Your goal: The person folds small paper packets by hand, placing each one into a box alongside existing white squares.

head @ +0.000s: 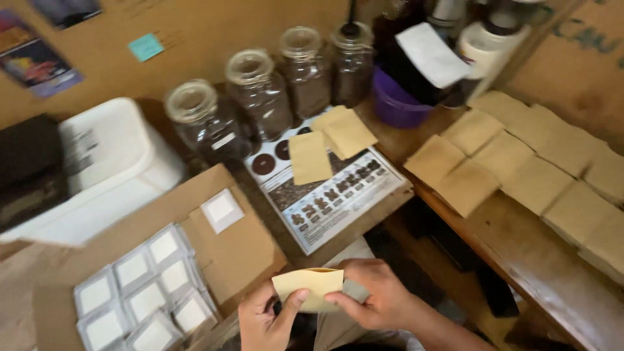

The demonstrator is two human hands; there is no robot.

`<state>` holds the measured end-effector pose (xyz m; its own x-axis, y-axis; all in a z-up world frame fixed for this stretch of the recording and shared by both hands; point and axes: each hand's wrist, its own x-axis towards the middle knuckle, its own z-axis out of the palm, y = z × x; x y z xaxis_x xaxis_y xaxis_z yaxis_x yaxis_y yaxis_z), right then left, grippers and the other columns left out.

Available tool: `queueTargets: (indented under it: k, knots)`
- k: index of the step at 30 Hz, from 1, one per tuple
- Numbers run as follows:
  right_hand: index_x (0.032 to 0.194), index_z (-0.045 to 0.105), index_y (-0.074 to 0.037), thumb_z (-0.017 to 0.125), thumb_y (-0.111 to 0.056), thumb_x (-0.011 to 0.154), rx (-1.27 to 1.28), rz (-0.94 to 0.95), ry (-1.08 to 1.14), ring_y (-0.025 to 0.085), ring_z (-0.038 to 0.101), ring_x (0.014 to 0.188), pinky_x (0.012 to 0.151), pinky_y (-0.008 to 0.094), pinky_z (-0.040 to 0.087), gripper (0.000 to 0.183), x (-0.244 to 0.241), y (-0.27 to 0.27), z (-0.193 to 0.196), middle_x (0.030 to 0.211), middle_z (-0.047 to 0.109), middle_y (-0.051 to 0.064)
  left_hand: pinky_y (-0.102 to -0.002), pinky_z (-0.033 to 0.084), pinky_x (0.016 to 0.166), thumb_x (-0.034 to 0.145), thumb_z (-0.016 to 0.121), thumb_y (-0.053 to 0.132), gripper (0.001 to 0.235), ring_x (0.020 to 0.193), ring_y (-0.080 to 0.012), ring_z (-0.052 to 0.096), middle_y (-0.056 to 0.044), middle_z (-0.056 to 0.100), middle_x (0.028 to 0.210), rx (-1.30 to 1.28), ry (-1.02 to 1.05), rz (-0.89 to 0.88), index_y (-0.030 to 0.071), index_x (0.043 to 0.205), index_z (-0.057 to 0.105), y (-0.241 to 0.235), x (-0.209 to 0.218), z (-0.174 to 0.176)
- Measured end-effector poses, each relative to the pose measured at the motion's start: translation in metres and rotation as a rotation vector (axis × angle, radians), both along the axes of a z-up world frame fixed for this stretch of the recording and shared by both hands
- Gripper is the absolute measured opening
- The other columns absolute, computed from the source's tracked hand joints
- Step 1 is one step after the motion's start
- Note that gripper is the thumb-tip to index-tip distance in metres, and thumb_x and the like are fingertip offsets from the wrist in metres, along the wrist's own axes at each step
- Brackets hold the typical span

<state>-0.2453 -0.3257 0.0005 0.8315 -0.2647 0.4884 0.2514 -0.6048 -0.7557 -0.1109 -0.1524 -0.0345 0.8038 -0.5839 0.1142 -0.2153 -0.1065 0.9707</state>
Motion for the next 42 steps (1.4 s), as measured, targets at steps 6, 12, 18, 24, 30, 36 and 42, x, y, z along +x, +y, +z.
queueTargets:
  k: [6,12,18,24,30,36,42]
  knots:
    - [0.074,0.046,-0.008,0.065,-0.03,0.102,-0.022,0.049,0.096,0.024,0.05,0.053,0.051,0.038,0.034,0.041,-0.02,-0.004,-0.027,0.065,0.048,0.006,-0.03,0.052,0.06,0.079,0.082,0.029,0.021,0.067,-0.0143,0.071,-0.004,0.08,0.072,0.045,-0.037,-0.19,0.009,0.076,0.082,-0.018,-0.004,0.004]
    - [0.074,0.051,-0.007,0.059,-0.027,0.106,0.139,-0.012,-0.02,0.021,0.041,0.048,0.049,0.036,0.031,0.039,-0.034,-0.007,-0.024,0.06,0.042,0.005,-0.03,0.046,0.058,0.086,0.076,0.019,0.022,0.064,-0.0151,0.065,-0.006,0.075,0.07,-0.012,0.097,-0.233,0.001,0.074,0.08,-0.039,-0.021,0.012]
    - [0.086,0.072,-0.008,0.066,-0.027,0.101,0.106,-0.076,0.019,0.018,0.05,0.048,0.048,0.031,0.039,0.025,-0.061,-0.039,-0.019,0.06,0.055,0.003,-0.022,0.048,0.054,0.086,0.076,0.012,0.011,0.067,-0.0116,0.068,-0.008,0.076,0.076,-0.118,-0.184,0.009,0.004,0.079,0.075,-0.054,-0.037,0.002]
    - [0.098,0.082,-0.014,0.071,-0.032,0.093,0.316,-0.576,0.152,0.006,0.074,0.075,0.06,0.022,0.055,0.022,-0.104,-0.085,-0.078,0.092,0.084,-0.003,-0.016,0.048,0.059,0.096,0.069,0.018,0.013,0.066,-0.0056,0.064,-0.003,0.073,0.078,-0.068,-0.231,0.148,0.006,0.089,0.07,-0.038,-0.023,0.001]
    - [0.115,0.073,-0.005,0.062,-0.03,0.103,0.697,-1.079,0.412,0.018,0.056,0.059,0.057,0.032,0.048,0.029,-0.126,-0.133,-0.058,0.078,0.067,0.008,-0.037,0.055,0.087,0.099,0.066,0.036,0.041,0.097,-0.0251,0.073,-0.015,0.079,0.099,0.507,-0.02,0.273,-0.002,0.112,0.075,-0.003,0.026,-0.003]
    - [0.131,0.065,-0.004,0.063,-0.012,0.101,0.71,-1.13,0.27,0.018,0.065,0.067,0.064,0.031,0.056,0.031,-0.12,-0.167,-0.044,0.114,0.074,0.009,-0.034,0.053,0.061,0.108,0.076,0.009,0.015,0.074,-0.0297,0.07,-0.019,0.074,0.09,0.399,-0.391,0.418,-0.005,0.111,0.08,0.027,0.064,-0.073]
    - [0.132,0.056,0.002,0.067,-0.013,0.101,0.643,-1.078,0.033,0.016,0.066,0.06,0.066,0.029,0.053,0.037,-0.115,-0.241,-0.104,0.083,0.071,0.008,-0.042,0.058,0.067,0.094,0.074,0.034,0.052,0.089,-0.0318,0.073,-0.025,0.076,0.104,0.589,-0.099,0.409,-0.002,0.131,0.072,0.012,0.058,-0.041]
